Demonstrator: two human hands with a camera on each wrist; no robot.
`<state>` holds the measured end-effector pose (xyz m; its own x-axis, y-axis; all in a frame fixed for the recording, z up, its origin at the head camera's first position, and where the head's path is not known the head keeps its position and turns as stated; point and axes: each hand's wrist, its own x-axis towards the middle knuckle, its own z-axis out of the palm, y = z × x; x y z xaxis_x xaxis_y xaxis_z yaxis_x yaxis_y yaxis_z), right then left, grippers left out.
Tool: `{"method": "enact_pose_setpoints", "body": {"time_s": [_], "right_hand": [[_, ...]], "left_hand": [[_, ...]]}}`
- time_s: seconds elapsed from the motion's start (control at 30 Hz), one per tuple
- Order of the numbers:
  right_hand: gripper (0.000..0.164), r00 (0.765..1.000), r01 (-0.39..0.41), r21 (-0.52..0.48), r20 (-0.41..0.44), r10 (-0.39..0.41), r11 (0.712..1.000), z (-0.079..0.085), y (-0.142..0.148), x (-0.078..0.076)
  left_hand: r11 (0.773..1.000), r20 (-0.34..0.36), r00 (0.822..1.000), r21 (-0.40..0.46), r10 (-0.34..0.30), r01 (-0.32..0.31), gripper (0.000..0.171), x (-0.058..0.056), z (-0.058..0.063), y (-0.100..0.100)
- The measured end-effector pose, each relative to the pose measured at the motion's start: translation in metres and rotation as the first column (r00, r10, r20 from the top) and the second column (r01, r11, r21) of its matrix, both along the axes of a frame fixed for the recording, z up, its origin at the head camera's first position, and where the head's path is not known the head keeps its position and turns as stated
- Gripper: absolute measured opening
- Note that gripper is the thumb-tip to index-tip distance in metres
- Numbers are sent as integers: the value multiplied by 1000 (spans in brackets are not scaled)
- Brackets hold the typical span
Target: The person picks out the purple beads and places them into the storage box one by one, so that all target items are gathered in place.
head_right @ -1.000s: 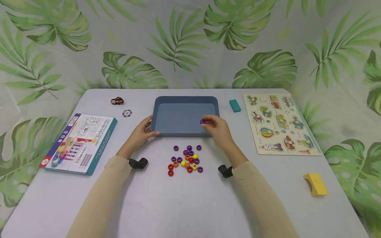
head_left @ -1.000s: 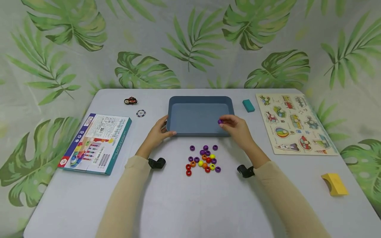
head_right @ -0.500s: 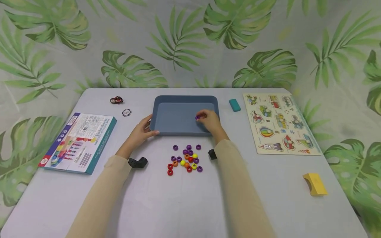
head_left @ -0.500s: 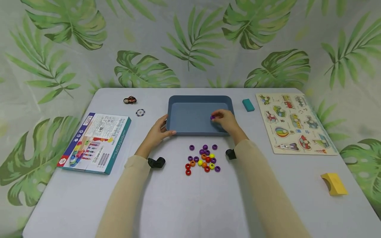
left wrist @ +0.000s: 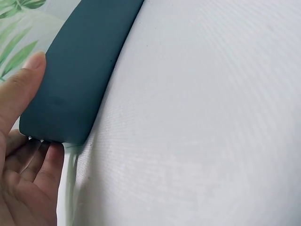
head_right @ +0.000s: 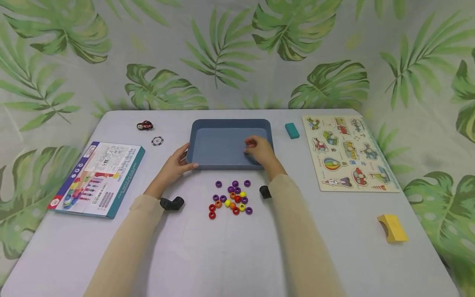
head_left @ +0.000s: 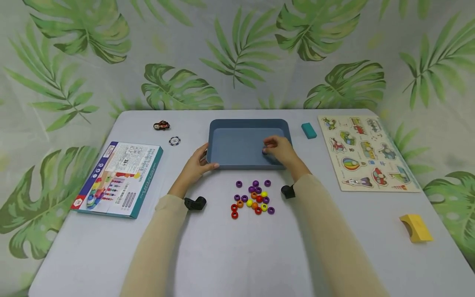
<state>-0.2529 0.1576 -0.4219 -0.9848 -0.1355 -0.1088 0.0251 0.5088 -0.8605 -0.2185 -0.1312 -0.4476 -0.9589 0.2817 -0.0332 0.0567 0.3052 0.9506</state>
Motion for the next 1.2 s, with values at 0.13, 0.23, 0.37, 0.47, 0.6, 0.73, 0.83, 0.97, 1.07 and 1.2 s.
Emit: {"method": "enact_pose_setpoints", "body": {"time_s": [0.13, 0.23, 0.37, 0.47, 0.6, 0.73, 0.83, 0.97, 1.07, 1.2], "right_hand": [[34, 991, -93, -149, -104, 78, 984, 18, 3, 16], [37, 974, -195, -239, -164, 159, 951, 26, 5, 34], [39, 952, -302, -317, -158, 264, 899, 21, 10, 59], [38, 944, -330, -323, -108, 311, 887, 7, 14, 75], [36, 946, -320, -264, -47, 320, 910, -12, 20, 88], [33, 948, -317, -169, -37, 315, 933, -27, 24, 91], [29, 947, -319, -87, -67, 314, 944, -35, 27, 91], [24, 946, -311, -2, -102, 309, 950, -39, 29, 90], [21, 947, -302, 5, -113, 300, 953, -35, 27, 91], [19, 956, -271, -4, -114, 269, 963, -23, 22, 98]], "left_hand": [[1000, -9, 1000, -5, -3, 3, 83, 7, 11, 3], [1000, -24, 1000, -10, -6, 6, 82, 10, 19, 5], [1000, -24, 1000, -10, 9, -9, 81, 10, 19, 6], [1000, -25, 1000, -8, 9, -9, 82, 6, 13, 4], [1000, -36, 999, -10, -5, 5, 85, 0, 1, 1], [1000, -41, 999, -7, -3, 2, 86, -2, -3, 1], [1000, -40, 999, -8, -1, 1, 86, 0, -2, 0], [1000, -37, 999, -10, -6, 5, 85, 1, -1, 0], [1000, -36, 999, -7, -8, 8, 84, 1, -2, 0], [1000, -33, 999, -11, -6, 5, 85, 0, -4, -1]]}}
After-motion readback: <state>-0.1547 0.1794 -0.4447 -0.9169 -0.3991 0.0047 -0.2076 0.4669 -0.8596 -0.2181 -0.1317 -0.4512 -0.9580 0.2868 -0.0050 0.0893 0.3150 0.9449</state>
